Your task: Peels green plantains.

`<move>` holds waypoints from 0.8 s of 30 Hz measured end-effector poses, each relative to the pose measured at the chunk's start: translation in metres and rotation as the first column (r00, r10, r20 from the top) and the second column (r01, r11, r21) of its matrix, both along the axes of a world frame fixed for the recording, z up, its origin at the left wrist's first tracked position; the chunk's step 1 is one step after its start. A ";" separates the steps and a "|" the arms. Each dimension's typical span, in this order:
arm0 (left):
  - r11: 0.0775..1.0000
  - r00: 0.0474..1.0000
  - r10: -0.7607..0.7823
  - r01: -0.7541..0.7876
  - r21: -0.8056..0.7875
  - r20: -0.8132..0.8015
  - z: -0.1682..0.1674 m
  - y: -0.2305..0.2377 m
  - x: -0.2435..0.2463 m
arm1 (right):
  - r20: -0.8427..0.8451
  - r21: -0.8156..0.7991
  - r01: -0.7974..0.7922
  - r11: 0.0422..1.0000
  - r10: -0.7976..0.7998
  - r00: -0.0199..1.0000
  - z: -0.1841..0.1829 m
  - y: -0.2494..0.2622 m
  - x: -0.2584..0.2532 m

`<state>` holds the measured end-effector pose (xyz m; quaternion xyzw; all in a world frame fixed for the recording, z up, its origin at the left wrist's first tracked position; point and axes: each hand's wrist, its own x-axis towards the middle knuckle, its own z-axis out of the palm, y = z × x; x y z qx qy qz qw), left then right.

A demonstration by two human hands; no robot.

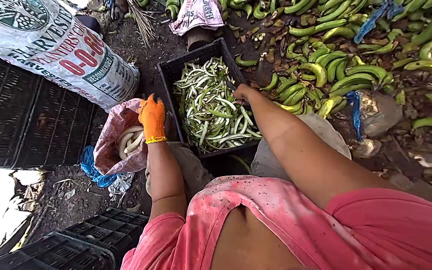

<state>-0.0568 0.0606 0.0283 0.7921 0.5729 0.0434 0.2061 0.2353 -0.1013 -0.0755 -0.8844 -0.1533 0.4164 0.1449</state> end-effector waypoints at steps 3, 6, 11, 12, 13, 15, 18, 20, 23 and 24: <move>0.986 0.987 -0.160 0.159 -0.054 -0.022 -0.010 -0.014 0.020 | -0.113 0.073 0.110 0.991 -0.102 0.988 -0.041 -0.002 -0.018; 0.975 0.976 -0.214 0.211 -0.065 -0.038 -0.011 -0.020 0.033 | -0.130 0.051 0.053 0.997 -0.046 0.990 -0.068 -0.001 -0.032; 0.967 0.969 -0.244 0.241 -0.084 -0.031 -0.010 -0.019 0.039 | -0.424 0.041 -0.266 0.963 0.258 0.868 -0.016 0.001 -0.014; 0.965 0.968 -0.249 0.245 -0.089 -0.030 -0.011 -0.019 0.040 | -0.470 0.059 -0.337 0.940 0.324 0.821 -0.006 0.001 -0.009; 0.964 0.967 -0.252 0.249 -0.089 -0.026 -0.012 -0.019 0.041 | -0.499 0.089 -0.382 0.920 0.373 0.782 0.002 0.002 -0.004; 0.962 0.965 -0.261 0.258 -0.089 -0.022 -0.013 -0.017 0.042 | -0.475 0.177 -0.363 0.915 0.402 0.783 0.011 0.001 0.004; 0.961 0.965 -0.263 0.262 -0.086 -0.003 -0.012 -0.017 0.040 | -0.206 0.158 -0.136 0.978 0.167 0.964 -0.003 0.001 0.009; 0.962 0.966 -0.260 0.259 -0.091 -0.004 -0.011 -0.018 0.040 | -0.026 0.107 -0.068 0.992 0.071 0.997 -0.032 0.002 0.017; 0.961 0.964 -0.265 0.262 -0.093 -0.016 -0.010 -0.020 0.040 | 0.073 0.023 -0.079 0.997 0.077 0.994 -0.058 -0.004 0.012; 0.960 0.963 -0.267 0.264 -0.096 -0.021 -0.011 -0.020 0.040 | 0.066 -0.004 -0.079 0.997 0.079 0.995 -0.062 -0.005 0.008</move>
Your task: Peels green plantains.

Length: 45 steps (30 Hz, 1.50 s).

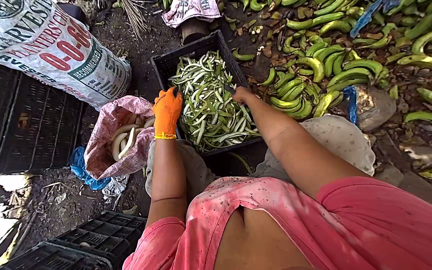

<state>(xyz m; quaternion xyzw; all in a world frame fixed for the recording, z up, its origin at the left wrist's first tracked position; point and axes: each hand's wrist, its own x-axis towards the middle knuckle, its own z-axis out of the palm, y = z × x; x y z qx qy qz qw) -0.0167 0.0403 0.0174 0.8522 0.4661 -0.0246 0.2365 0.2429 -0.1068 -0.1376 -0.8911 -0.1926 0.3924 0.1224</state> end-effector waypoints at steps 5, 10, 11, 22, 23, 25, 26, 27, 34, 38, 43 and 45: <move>1.000 1.000 -0.018 0.018 -0.001 -0.007 -0.001 -0.004 0.002 | -0.056 -0.072 -0.005 0.997 0.001 0.998 -0.024 -0.001 -0.011; 0.999 0.999 -0.031 0.031 -0.015 0.008 0.001 -0.007 0.004 | -0.124 -0.077 -0.058 0.995 0.048 0.991 -0.010 -0.006 -0.007; 0.999 0.999 -0.034 0.034 -0.015 0.017 0.001 -0.008 0.005 | -0.146 -0.077 -0.059 0.995 0.047 0.988 -0.007 -0.007 -0.008; 0.992 0.992 -0.122 0.122 -0.019 -0.035 -0.007 -0.015 0.016 | -0.053 0.108 -0.212 0.971 0.219 0.974 0.019 0.014 -0.010; 0.990 0.990 -0.139 0.138 -0.031 -0.034 -0.010 -0.015 0.016 | -0.016 0.131 -0.264 0.956 0.268 0.963 0.035 0.019 -0.006; 0.982 0.984 -0.178 0.177 -0.065 0.002 -0.016 -0.013 0.016 | -0.001 0.127 -0.356 0.926 0.360 0.933 0.088 0.031 -0.002; 0.975 0.979 -0.201 0.203 -0.093 0.031 -0.020 -0.012 0.018 | 0.013 0.125 -0.405 0.906 0.406 0.914 0.111 0.036 0.001; 0.965 0.972 -0.225 0.232 -0.124 0.069 -0.023 -0.011 0.021 | 0.028 0.130 -0.459 0.879 0.459 0.888 0.133 0.040 0.003; 0.771 0.672 0.018 0.462 -0.438 0.741 -0.025 -0.028 0.048 | 0.277 0.510 -0.564 0.649 0.497 0.822 0.238 0.040 -0.027; 0.688 0.269 0.565 0.368 -0.625 0.780 -0.030 -0.022 0.051 | 0.529 0.528 -0.546 0.650 0.252 0.810 0.257 0.018 -0.046; 0.556 -0.156 0.823 0.421 -0.717 0.546 -0.031 -0.003 0.049 | 0.203 0.695 -0.339 0.634 0.279 0.938 0.185 -0.013 -0.101; 0.571 -0.250 0.820 0.414 -0.709 0.515 -0.032 -0.001 0.051 | 0.058 0.697 -0.208 0.686 0.236 0.970 0.152 -0.014 -0.116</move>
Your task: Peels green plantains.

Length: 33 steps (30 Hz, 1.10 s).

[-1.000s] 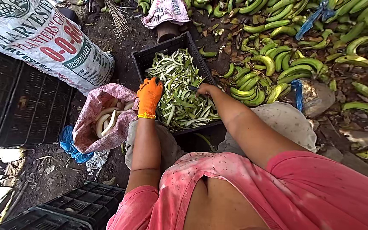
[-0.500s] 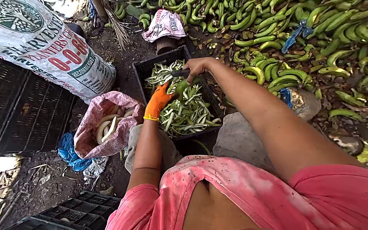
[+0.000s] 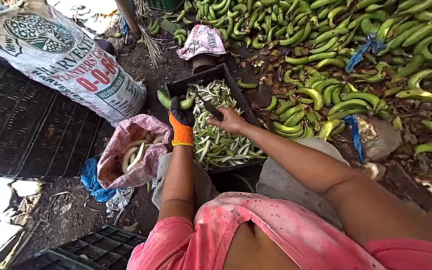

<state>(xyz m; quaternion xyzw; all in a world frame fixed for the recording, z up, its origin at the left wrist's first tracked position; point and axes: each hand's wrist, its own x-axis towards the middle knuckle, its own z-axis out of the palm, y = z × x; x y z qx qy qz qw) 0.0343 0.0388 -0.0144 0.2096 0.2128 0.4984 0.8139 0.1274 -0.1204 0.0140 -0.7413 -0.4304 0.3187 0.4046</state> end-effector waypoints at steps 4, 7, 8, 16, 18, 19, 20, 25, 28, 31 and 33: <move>0.993 0.995 0.087 -0.083 0.085 -0.049 -0.004 -0.001 0.000 | -0.118 -0.146 -0.112 0.983 0.095 0.988 -0.016 -0.001 -0.009; 0.991 0.990 0.121 -0.115 0.073 -0.075 0.003 -0.005 0.000 | -0.071 -0.177 -0.132 0.975 0.121 0.990 -0.015 0.003 -0.012; 0.992 0.991 0.117 -0.113 0.055 -0.070 0.005 -0.005 0.000 | -0.078 -0.177 -0.134 0.975 0.122 0.990 -0.015 0.003 -0.013; 0.990 0.987 0.090 -0.074 0.124 -0.131 0.008 -0.012 0.000 | -0.083 -0.084 -0.105 0.991 0.098 0.992 -0.017 0.014 -0.013; 0.991 0.987 0.084 -0.068 0.116 -0.137 0.009 -0.017 0.004 | -0.181 -0.078 -0.048 0.996 0.034 0.983 -0.015 0.018 -0.014; 0.992 0.989 0.083 -0.071 0.100 -0.120 0.010 -0.018 0.005 | -0.229 -0.092 -0.051 0.994 0.029 0.973 -0.017 0.017 -0.014; 0.994 0.993 0.085 -0.079 0.072 -0.084 0.012 -0.015 0.004 | -0.270 -0.108 -0.066 0.992 0.034 0.962 -0.020 0.014 -0.016; 0.995 0.996 -0.042 0.034 0.099 0.081 0.019 -0.002 -0.008 | -0.336 -0.103 -0.095 0.990 0.056 0.940 -0.012 0.002 -0.015; 0.935 0.986 -0.161 0.165 0.314 -0.038 0.024 -0.005 -0.007 | -0.106 -0.004 -0.189 0.982 0.187 0.977 0.005 0.003 0.016; 0.900 0.980 -0.107 0.168 0.402 -0.170 0.026 -0.004 -0.008 | 0.292 -0.102 -0.322 0.941 0.338 0.895 0.033 -0.001 0.050; 0.892 0.980 -0.148 0.191 0.410 -0.136 0.023 0.001 -0.008 | 0.465 -0.209 -0.329 0.921 0.390 0.795 0.043 -0.006 0.058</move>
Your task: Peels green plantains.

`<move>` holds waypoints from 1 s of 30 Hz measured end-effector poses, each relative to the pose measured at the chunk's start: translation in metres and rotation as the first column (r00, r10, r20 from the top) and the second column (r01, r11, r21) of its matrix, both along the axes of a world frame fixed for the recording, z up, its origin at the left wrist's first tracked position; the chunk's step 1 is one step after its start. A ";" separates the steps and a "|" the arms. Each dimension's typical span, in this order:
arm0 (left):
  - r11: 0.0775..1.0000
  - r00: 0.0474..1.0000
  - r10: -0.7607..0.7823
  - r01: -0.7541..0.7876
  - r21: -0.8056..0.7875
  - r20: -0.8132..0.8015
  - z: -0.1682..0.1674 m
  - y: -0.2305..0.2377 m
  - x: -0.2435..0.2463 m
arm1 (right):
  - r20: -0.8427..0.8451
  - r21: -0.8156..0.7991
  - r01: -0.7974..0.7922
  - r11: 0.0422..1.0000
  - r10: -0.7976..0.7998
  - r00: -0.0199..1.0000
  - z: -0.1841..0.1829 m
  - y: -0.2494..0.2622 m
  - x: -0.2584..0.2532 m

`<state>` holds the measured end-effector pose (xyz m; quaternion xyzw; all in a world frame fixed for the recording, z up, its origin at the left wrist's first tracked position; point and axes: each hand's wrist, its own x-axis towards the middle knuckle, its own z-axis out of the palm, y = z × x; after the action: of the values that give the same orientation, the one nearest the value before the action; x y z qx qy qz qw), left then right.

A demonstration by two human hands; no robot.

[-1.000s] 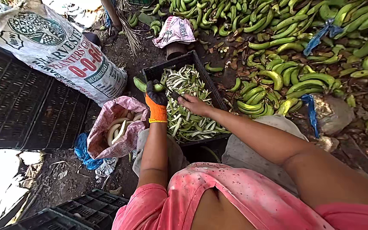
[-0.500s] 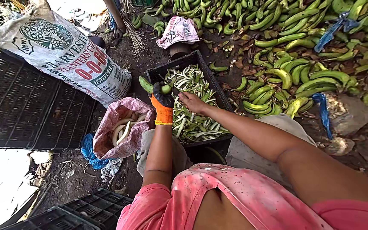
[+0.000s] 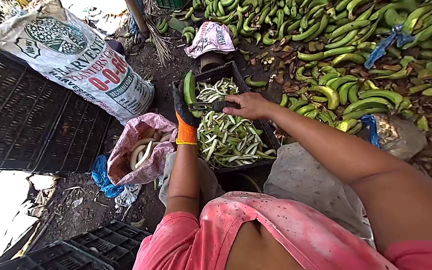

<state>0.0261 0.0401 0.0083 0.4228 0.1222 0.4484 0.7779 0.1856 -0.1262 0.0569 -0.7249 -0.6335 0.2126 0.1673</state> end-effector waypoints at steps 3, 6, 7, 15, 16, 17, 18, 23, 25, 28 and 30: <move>0.999 0.999 -0.043 0.043 -0.027 -0.008 0.000 -0.010 -0.001 | 0.138 0.073 -0.007 0.997 -0.003 0.990 -0.012 -0.001 0.001; 0.989 0.992 -0.042 0.025 -0.143 -0.115 0.002 -0.032 0.008 | 0.148 0.200 0.091 0.976 -0.122 0.981 -0.036 0.011 0.010; 0.980 0.983 -0.040 0.004 -0.199 -0.179 0.001 -0.038 0.010 | 0.136 0.242 0.148 0.959 -0.184 0.973 -0.042 0.016 0.015; 0.987 0.928 -0.157 0.143 -0.067 -0.337 -0.030 -0.034 -0.028 | -0.015 0.142 0.250 0.958 -0.250 0.968 -0.023 0.009 0.060; 0.990 0.944 -0.137 0.134 -0.033 -0.300 -0.030 -0.029 -0.027 | -0.022 0.135 0.163 0.977 -0.161 0.987 -0.020 0.005 0.050; 0.995 0.951 -0.081 0.097 0.040 -0.300 -0.027 -0.028 -0.026 | -0.021 0.116 0.080 0.990 -0.078 0.997 -0.017 0.002 0.039; 0.983 0.948 0.016 0.042 0.176 -0.317 -0.025 -0.028 -0.026 | -0.003 0.086 0.003 0.996 -0.002 1.000 -0.014 -0.001 0.027; 0.948 0.951 0.080 0.021 0.318 -0.299 -0.018 -0.036 -0.019 | 0.169 0.067 -0.092 0.993 0.080 0.982 -0.019 -0.003 0.010; 0.969 0.967 -0.002 0.065 0.240 -0.253 -0.020 -0.040 -0.017 | 0.226 0.197 -0.017 0.980 -0.029 0.974 -0.031 0.004 0.020; 0.977 0.954 -0.208 0.196 -0.079 -0.217 -0.020 -0.043 -0.011 | 0.244 0.341 0.158 0.927 -0.249 0.937 -0.038 0.021 0.042; 0.989 0.941 -0.144 0.145 -0.019 -0.308 -0.016 -0.048 -0.018 | 0.178 0.330 0.295 0.897 -0.366 0.914 -0.034 0.026 0.054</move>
<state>0.0081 -0.0084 -0.0075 0.4969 0.2100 0.3188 0.7793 0.2400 -0.1000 0.0224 -0.8090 -0.5401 -0.0039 0.2318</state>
